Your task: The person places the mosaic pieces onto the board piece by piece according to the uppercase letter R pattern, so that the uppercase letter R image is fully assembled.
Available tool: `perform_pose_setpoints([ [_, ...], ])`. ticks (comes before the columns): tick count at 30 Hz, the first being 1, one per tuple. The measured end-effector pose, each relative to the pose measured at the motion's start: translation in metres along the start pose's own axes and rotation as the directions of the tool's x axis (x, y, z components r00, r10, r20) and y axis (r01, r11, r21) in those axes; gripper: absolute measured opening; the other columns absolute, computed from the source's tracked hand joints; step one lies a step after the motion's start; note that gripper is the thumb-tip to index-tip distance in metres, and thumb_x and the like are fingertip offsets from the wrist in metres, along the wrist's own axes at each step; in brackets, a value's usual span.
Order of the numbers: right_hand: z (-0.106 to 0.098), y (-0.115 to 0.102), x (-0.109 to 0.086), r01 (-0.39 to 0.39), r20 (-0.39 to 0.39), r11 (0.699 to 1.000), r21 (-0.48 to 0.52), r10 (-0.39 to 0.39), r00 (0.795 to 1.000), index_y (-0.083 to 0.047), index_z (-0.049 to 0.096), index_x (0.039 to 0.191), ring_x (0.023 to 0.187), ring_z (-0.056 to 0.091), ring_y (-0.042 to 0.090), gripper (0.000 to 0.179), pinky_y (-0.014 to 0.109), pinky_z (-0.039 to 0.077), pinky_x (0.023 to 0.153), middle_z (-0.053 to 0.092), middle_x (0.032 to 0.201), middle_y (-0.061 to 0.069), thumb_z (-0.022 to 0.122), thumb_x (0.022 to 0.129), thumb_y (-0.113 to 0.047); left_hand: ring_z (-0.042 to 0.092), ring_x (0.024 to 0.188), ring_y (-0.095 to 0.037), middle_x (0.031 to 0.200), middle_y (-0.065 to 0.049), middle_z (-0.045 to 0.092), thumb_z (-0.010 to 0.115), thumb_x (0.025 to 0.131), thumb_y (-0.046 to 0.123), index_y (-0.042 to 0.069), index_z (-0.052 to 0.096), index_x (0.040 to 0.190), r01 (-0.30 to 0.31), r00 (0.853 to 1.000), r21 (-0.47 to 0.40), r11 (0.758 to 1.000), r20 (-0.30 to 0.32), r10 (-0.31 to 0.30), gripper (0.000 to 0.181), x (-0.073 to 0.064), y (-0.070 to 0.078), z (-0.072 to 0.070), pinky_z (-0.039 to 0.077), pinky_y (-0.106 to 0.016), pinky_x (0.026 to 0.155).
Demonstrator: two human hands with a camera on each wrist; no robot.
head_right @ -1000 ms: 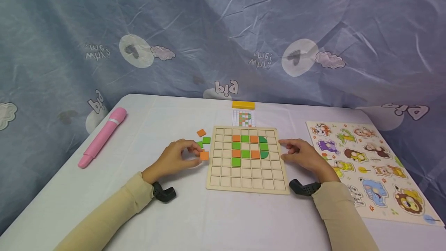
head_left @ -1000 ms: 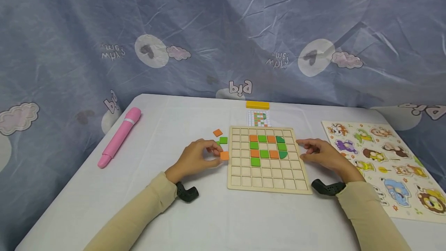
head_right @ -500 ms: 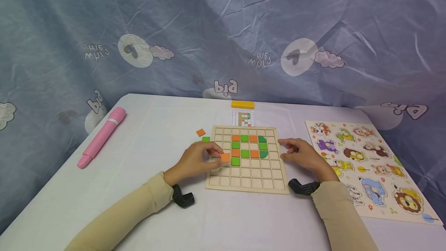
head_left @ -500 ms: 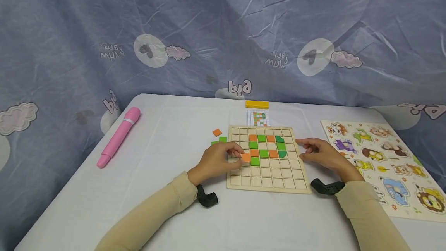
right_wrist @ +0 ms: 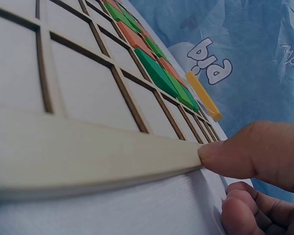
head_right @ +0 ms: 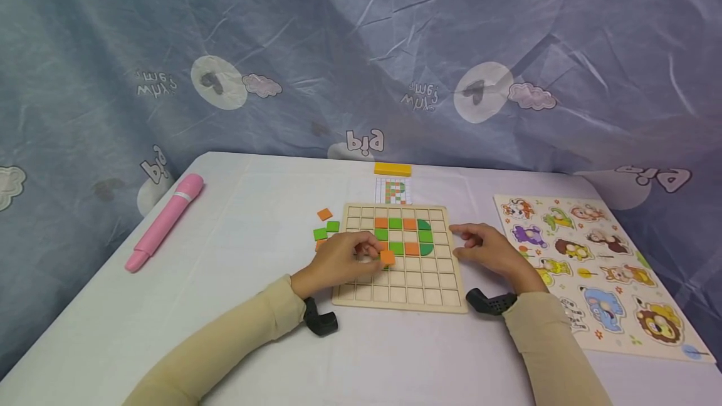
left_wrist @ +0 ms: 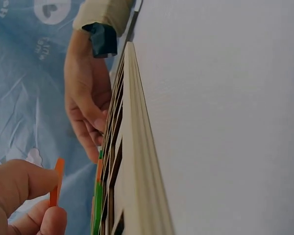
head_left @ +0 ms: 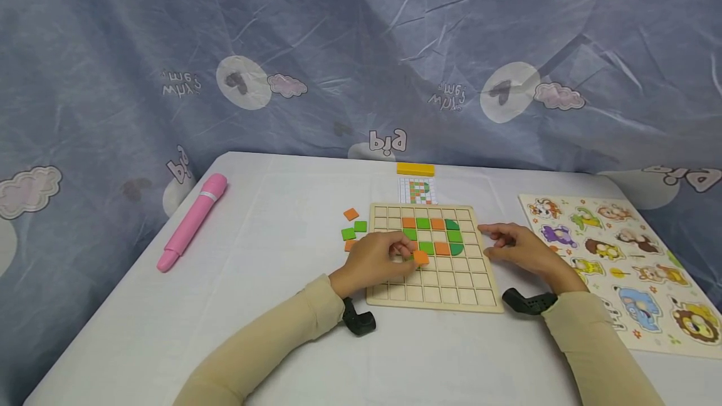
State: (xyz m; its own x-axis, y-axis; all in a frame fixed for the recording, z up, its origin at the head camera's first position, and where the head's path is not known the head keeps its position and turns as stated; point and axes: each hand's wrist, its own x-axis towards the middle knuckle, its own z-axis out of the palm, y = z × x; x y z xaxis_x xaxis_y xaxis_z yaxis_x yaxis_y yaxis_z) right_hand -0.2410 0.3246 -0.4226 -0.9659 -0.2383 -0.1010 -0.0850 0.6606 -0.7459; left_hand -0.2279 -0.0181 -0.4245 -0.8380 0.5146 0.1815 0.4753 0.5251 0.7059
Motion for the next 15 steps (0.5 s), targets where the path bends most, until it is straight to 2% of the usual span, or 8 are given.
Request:
perform_pose_setpoints([
  [7,0.000,0.000,-0.001,0.000,0.002,1.000,0.013,0.000,1.000,0.012,0.053,0.150,0.099,0.046,0.022,0.060,0.025,0.040,0.080,0.055,0.119,0.019,0.076,0.098,-0.004,0.055,0.073,-0.001,0.091,0.017,0.070,0.084,0.092,0.031,0.022,0.079,0.108,0.053,0.999,0.061,0.997,0.008,-0.053,0.019,0.010,0.008,0.008,0.043,-0.023,0.062],
  [15,0.000,0.001,-0.001,0.037,-0.006,0.999,-0.003,-0.037,0.999,0.013,0.056,0.147,0.095,0.046,0.018,0.058,0.026,0.040,0.077,0.055,0.110,0.013,0.077,0.096,-0.004,0.055,0.076,-0.001,0.090,0.017,0.068,0.082,0.093,0.030,0.023,0.080,0.106,0.059,0.997,0.099,0.993,0.039,-0.063,0.015,0.016,0.008,0.012,0.044,-0.024,0.063],
])
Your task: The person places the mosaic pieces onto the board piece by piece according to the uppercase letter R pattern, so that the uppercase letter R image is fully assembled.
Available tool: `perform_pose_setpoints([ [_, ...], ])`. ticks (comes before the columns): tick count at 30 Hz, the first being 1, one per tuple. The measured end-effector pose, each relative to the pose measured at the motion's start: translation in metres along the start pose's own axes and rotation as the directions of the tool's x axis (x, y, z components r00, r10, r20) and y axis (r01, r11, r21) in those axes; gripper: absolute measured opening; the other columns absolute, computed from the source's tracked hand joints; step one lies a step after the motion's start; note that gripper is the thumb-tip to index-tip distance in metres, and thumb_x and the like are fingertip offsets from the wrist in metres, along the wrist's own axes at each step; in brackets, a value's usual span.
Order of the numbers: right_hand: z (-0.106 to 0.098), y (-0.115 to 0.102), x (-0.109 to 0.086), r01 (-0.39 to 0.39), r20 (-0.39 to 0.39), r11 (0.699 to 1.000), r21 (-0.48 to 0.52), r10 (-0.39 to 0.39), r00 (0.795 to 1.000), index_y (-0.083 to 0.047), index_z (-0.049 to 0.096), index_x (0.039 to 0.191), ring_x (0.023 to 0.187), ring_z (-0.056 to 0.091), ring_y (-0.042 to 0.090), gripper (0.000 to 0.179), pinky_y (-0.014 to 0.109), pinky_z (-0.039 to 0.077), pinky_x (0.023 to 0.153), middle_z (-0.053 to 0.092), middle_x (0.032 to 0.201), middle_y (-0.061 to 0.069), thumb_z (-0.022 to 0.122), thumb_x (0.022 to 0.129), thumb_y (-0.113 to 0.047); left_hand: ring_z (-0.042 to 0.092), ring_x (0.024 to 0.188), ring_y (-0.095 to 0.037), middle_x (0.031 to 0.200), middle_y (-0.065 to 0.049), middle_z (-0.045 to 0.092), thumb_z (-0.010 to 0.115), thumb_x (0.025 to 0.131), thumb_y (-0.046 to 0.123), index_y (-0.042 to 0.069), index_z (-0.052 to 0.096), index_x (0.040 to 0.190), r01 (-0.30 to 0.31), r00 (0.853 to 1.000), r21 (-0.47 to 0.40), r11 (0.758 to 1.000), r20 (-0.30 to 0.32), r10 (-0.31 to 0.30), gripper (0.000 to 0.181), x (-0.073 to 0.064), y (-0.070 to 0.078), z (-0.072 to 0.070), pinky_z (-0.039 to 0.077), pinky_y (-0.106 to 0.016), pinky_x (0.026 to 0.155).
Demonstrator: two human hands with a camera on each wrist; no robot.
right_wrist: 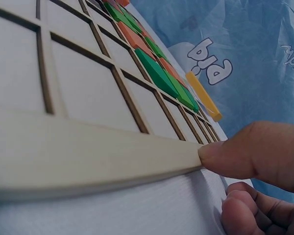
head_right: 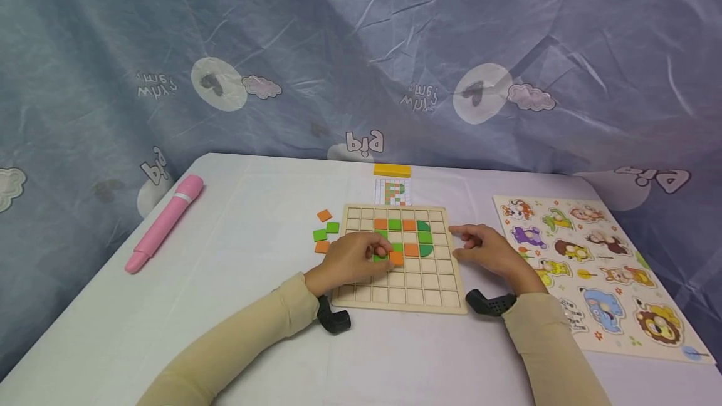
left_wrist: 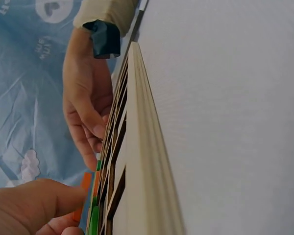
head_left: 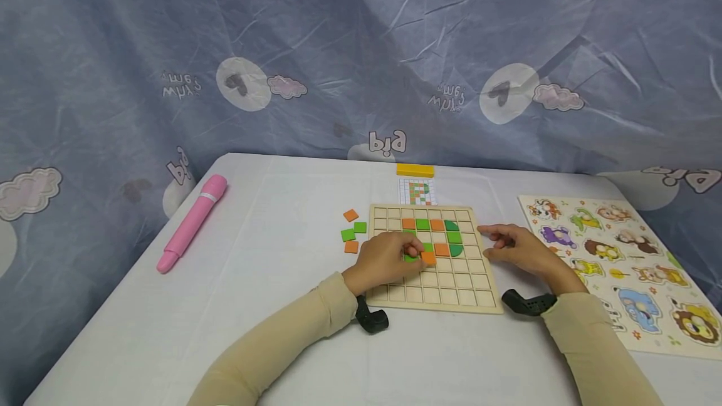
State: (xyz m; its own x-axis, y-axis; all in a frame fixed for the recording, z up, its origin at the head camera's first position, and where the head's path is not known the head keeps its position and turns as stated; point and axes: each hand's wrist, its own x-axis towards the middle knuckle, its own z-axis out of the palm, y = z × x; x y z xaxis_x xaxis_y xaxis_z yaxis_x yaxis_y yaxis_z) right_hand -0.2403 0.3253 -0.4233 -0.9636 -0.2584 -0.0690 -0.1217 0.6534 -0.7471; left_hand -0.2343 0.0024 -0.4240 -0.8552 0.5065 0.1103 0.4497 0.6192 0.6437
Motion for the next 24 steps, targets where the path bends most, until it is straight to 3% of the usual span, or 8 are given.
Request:
perform_pose_setpoints([
  [24,0.0006,-0.0001,0.0006,-0.016,-0.004,1.000,-0.018,0.016,1.000,0.012,0.054,0.149,0.098,0.047,0.021,0.059,0.025,0.040,0.078,0.055,0.116,0.017,0.077,0.097,-0.005,0.055,0.081,0.002,0.092,0.019,0.066,0.089,0.089,0.035,0.028,0.085,0.109,-0.009,1.000,0.081,0.997,-0.009,0.010,0.022,0.0012,-0.0102,0.0095,0.046,-0.024,0.064],
])
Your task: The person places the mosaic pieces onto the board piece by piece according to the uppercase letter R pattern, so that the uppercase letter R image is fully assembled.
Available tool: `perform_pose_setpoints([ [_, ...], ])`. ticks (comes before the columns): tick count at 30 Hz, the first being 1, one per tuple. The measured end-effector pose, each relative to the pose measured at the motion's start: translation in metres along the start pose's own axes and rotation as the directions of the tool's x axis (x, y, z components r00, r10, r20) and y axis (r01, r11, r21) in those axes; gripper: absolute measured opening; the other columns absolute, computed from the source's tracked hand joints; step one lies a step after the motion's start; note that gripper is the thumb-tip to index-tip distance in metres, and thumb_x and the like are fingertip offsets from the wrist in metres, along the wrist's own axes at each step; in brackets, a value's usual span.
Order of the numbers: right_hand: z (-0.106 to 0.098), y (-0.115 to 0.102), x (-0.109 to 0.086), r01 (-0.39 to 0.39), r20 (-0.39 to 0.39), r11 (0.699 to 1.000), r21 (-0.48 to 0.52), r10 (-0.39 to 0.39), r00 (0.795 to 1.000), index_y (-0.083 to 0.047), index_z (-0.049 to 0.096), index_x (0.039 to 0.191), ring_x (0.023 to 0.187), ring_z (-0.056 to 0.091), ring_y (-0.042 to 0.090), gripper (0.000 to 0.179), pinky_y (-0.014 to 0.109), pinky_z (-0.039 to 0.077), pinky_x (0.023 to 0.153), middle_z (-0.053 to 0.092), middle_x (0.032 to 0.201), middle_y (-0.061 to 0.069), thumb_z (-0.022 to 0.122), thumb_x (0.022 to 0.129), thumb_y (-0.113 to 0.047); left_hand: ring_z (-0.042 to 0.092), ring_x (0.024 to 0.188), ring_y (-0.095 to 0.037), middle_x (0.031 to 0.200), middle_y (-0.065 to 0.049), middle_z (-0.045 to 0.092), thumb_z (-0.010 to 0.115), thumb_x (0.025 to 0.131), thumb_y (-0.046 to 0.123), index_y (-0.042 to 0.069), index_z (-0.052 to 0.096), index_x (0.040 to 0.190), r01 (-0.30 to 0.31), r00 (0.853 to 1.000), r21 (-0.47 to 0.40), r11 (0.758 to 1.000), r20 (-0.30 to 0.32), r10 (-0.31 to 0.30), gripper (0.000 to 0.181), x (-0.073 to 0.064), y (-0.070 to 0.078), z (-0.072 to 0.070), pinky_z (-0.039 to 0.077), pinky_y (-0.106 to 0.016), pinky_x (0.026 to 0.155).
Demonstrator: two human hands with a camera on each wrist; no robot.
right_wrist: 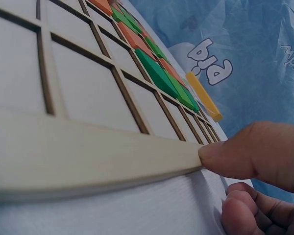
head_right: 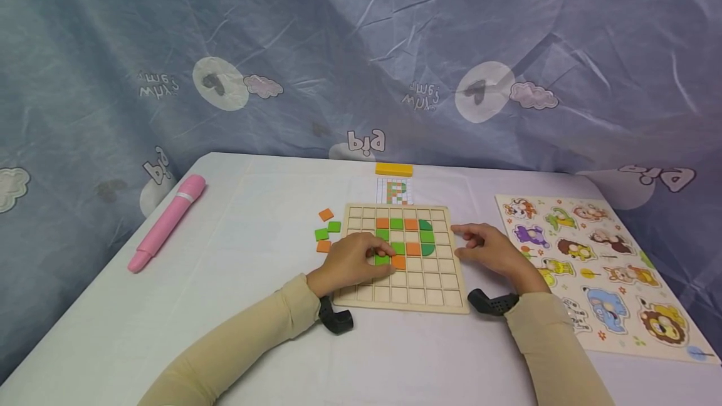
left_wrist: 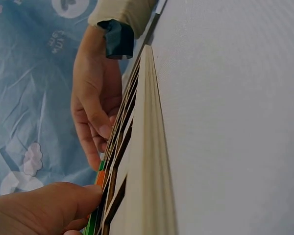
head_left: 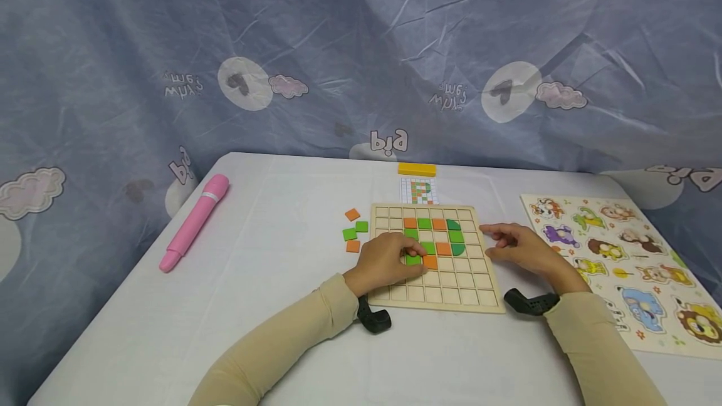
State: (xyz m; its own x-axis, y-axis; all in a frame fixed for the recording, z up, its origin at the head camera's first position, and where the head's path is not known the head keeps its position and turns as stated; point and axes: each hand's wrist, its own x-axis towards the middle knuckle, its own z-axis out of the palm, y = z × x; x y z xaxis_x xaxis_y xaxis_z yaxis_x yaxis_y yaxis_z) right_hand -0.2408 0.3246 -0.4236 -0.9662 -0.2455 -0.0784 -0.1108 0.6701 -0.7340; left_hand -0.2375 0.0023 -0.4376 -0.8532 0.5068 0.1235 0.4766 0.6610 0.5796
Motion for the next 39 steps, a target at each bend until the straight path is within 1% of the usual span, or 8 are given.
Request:
perform_pose_setpoints([
  [12,-0.003,-0.001,0.000,0.006,-0.004,1.000,0.003,-0.006,1.000,0.012,0.054,0.149,0.098,0.047,0.021,0.059,0.025,0.040,0.079,0.055,0.118,0.018,0.076,0.098,-0.005,0.055,0.081,0.001,0.092,0.019,0.065,0.089,0.089,0.036,0.027,0.085,0.111,-0.011,1.000,-0.005,1.000,0.000,0.011,0.024,0.000,0.003,-0.003,0.046,-0.024,0.064],
  [16,-0.002,0.001,-0.001,-0.006,0.004,1.000,0.010,0.006,1.000,0.012,0.053,0.150,0.099,0.046,0.022,0.060,0.026,0.040,0.079,0.055,0.117,0.018,0.076,0.098,-0.006,0.055,0.082,-0.001,0.093,0.017,0.067,0.090,0.090,0.033,0.025,0.085,0.113,-0.023,1.000,-0.031,0.999,0.012,0.023,0.025,-0.001,0.002,-0.004,0.045,-0.023,0.067],
  [21,0.000,0.002,-0.001,-0.006,0.006,1.000,0.013,0.006,1.000,0.012,0.054,0.150,0.101,0.046,0.023,0.059,0.026,0.040,0.080,0.055,0.119,0.019,0.076,0.098,-0.006,0.057,0.086,-0.002,0.097,0.016,0.071,0.087,0.091,0.025,0.022,0.083,0.116,-0.053,0.998,-0.070,0.996,0.027,0.055,0.025,-0.004,0.001,-0.009,0.047,-0.023,0.074],
  [24,0.000,0.001,-0.001,0.003,0.002,1.000,0.007,-0.003,1.000,0.011,0.055,0.149,0.101,0.047,0.024,0.059,0.026,0.040,0.080,0.056,0.120,0.019,0.077,0.097,-0.006,0.061,0.092,-0.005,0.100,0.013,0.074,0.083,0.093,0.022,0.022,0.082,0.118,-0.083,0.996,-0.082,0.993,0.012,0.084,0.026,-0.006,0.002,-0.014,0.048,-0.024,0.081],
  [27,0.002,0.001,-0.001,0.010,-0.001,1.000,0.004,-0.010,1.000,0.011,0.056,0.148,0.100,0.047,0.024,0.058,0.026,0.041,0.080,0.057,0.120,0.019,0.077,0.097,-0.005,0.065,0.097,-0.009,0.102,0.008,0.077,0.081,0.095,0.020,0.019,0.082,0.121,-0.117,0.993,-0.095,0.989,-0.007,0.117,0.026,-0.009,0.002,-0.019,0.050,-0.026,0.087],
  [31,0.002,0.000,-0.001,0.015,-0.003,1.000,0.005,-0.015,1.000,0.011,0.057,0.148,0.099,0.048,0.023,0.058,0.026,0.041,0.080,0.057,0.119,0.019,0.078,0.096,-0.005,0.068,0.100,-0.014,0.108,0.003,0.078,0.080,0.097,0.018,0.015,0.081,0.123,-0.154,0.988,-0.130,0.979,-0.020,0.153,0.026,-0.014,-0.004,-0.024,0.052,-0.027,0.088],
  [34,0.001,0.001,-0.001,0.014,-0.002,1.000,0.004,-0.014,1.000,0.011,0.057,0.148,0.099,0.048,0.023,0.058,0.026,0.041,0.080,0.057,0.119,0.019,0.077,0.097,-0.005,0.068,0.100,-0.015,0.111,0.003,0.077,0.080,0.098,0.018,0.015,0.081,0.124,-0.154,0.988,-0.153,0.976,-0.024,0.152,0.027,-0.019,-0.012,-0.029,0.053,-0.028,0.088],
  [39,0.000,0.002,-0.001,0.015,-0.003,1.000,0.008,-0.015,1.000,0.011,0.057,0.148,0.099,0.048,0.023,0.058,0.026,0.041,0.080,0.057,0.119,0.019,0.077,0.096,-0.005,0.068,0.100,-0.016,0.107,0.003,0.075,0.081,0.096,0.019,0.014,0.081,0.124,-0.127,0.992,-0.144,0.981,-0.040,0.123,0.027,-0.028,-0.024,-0.039,0.053,-0.031,0.089],
])
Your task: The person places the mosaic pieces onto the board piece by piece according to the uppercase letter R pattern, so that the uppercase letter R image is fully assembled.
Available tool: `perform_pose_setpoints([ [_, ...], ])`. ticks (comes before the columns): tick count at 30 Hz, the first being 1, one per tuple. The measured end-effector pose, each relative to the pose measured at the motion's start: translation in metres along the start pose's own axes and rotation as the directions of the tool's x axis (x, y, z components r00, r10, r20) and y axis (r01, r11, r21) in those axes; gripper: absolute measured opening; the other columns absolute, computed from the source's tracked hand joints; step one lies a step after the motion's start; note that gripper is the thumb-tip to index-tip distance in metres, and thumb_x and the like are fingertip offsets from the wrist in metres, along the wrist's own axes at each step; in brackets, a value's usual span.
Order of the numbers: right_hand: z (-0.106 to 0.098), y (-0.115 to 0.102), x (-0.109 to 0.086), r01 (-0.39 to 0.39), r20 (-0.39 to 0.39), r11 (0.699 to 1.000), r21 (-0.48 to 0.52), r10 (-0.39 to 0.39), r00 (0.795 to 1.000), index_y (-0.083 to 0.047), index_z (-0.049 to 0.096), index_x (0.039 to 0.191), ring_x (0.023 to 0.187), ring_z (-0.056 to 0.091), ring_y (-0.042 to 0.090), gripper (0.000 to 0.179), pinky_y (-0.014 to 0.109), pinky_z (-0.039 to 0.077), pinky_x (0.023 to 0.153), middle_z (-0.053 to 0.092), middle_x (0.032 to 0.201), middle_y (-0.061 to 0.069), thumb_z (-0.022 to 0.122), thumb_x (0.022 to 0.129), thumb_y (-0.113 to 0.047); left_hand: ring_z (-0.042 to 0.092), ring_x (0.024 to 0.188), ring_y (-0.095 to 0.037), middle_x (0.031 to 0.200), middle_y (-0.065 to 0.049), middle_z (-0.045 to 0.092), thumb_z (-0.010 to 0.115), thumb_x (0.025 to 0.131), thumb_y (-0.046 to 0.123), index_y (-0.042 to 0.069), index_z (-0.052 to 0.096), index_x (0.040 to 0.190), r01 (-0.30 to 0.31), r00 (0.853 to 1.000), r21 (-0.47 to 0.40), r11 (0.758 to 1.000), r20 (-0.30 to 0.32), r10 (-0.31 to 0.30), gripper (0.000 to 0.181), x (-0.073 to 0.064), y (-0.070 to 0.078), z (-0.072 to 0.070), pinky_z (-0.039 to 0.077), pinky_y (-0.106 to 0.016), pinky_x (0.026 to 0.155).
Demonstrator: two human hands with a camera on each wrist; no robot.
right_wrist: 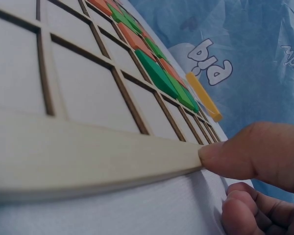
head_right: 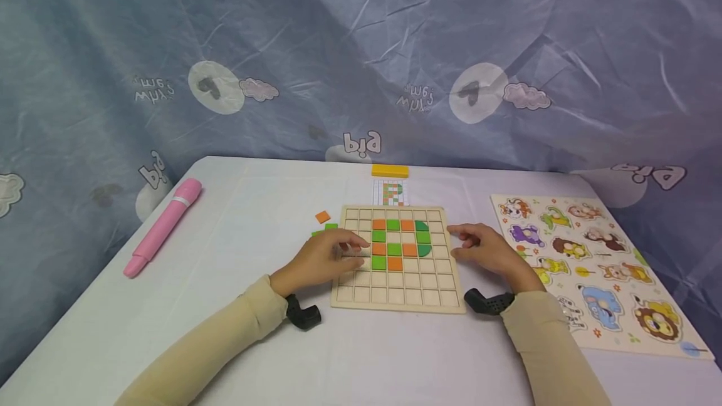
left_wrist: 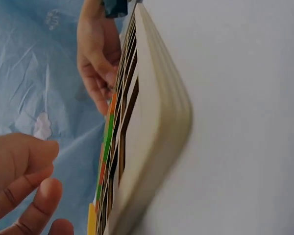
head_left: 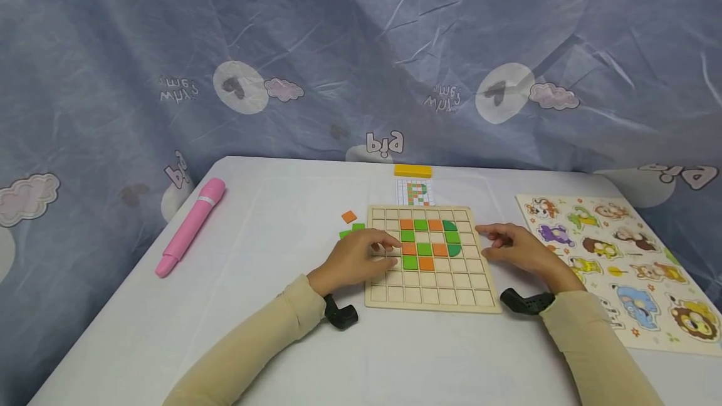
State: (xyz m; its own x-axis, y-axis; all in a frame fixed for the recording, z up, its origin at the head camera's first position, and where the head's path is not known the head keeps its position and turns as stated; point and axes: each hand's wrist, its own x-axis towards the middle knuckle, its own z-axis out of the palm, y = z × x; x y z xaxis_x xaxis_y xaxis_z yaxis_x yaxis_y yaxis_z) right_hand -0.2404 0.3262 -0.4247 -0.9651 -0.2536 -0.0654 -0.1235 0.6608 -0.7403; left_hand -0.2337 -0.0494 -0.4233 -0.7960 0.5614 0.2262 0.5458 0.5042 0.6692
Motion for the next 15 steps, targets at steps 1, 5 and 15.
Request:
perform_pose_setpoints([
  [1,0.000,0.000,0.000,0.001,0.001,1.000,0.002,-0.001,1.000,0.011,0.057,0.147,0.099,0.048,0.023,0.058,0.026,0.041,0.080,0.057,0.118,0.018,0.077,0.096,-0.005,0.068,0.099,-0.017,0.107,0.003,0.075,0.081,0.096,0.019,0.014,0.081,0.123,0.003,1.000,0.004,1.000,-0.003,-0.003,0.027,-0.002,-0.003,-0.003,0.053,-0.032,0.088],
  [5,0.000,-0.001,0.000,0.009,0.001,1.000,0.004,-0.009,1.000,0.012,0.057,0.147,0.097,0.048,0.021,0.057,0.025,0.041,0.079,0.058,0.118,0.018,0.078,0.096,-0.004,0.065,0.095,-0.019,0.105,0.000,0.075,0.081,0.096,0.018,0.012,0.079,0.124,-0.013,1.000,-0.011,1.000,0.001,0.013,0.029,-0.008,-0.016,-0.013,0.051,-0.033,0.086],
  [15,0.000,-0.003,-0.001,0.018,0.001,1.000,0.019,-0.018,1.000,0.012,0.057,0.147,0.096,0.048,0.018,0.057,0.025,0.041,0.080,0.058,0.119,0.019,0.077,0.096,-0.004,0.065,0.094,-0.018,0.099,0.003,0.072,0.081,0.094,0.009,0.005,0.078,0.124,-0.036,0.999,-0.128,0.991,-0.008,0.035,0.030,-0.018,-0.050,-0.042,0.052,-0.037,0.088],
])
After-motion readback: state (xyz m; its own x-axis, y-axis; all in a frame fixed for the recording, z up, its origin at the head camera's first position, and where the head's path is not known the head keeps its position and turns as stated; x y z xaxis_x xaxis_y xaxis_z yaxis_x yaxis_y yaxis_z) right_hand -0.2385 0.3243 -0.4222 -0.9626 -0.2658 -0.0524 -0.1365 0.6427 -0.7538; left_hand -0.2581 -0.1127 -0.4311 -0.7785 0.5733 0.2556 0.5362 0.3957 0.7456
